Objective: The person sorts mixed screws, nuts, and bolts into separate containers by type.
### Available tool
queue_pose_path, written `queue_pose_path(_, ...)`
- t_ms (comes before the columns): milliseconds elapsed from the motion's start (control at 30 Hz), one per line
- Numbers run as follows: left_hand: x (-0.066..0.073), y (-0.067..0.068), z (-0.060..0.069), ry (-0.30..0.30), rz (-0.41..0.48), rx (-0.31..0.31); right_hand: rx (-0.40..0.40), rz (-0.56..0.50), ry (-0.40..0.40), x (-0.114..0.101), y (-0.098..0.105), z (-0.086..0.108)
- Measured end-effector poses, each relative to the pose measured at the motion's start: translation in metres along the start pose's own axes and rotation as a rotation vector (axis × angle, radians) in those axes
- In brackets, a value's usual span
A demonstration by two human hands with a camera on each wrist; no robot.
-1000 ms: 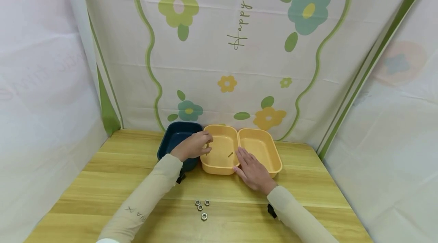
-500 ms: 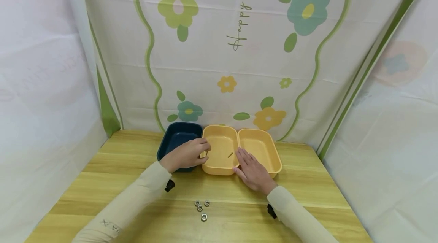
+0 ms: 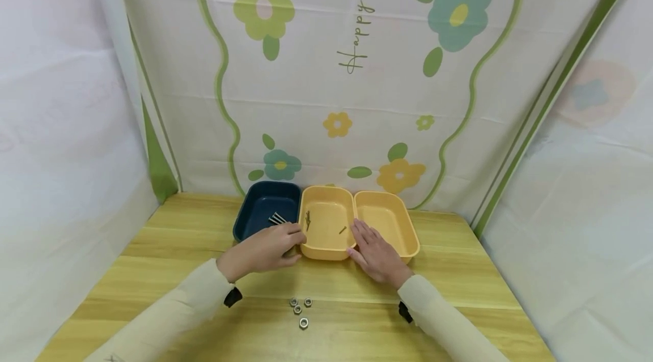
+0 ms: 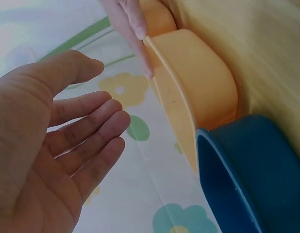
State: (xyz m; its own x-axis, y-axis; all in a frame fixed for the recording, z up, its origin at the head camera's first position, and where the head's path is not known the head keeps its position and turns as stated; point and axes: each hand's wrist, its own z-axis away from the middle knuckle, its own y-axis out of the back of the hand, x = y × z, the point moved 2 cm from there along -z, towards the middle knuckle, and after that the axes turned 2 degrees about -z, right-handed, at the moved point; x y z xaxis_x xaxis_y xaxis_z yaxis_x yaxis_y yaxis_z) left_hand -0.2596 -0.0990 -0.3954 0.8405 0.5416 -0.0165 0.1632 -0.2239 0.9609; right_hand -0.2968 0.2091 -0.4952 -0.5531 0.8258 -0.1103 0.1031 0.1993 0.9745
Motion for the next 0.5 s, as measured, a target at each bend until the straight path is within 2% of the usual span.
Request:
queue_pose_path(133,0.006,-0.001,0.01,0.027,0.009,-0.066,-0.047,0.003,0.003,-0.001,0.006,-0.001)
queue_pose_path(267,0.011,-0.005,0.017,0.032,0.015,-0.099,-0.076,0.011,0.005,-0.002,0.015,-0.002)
queue_pose_path(500,0.017,-0.023,0.03,0.048,0.087,-0.156,-0.084,0.031,0.019,0.001,0.036,0.0)
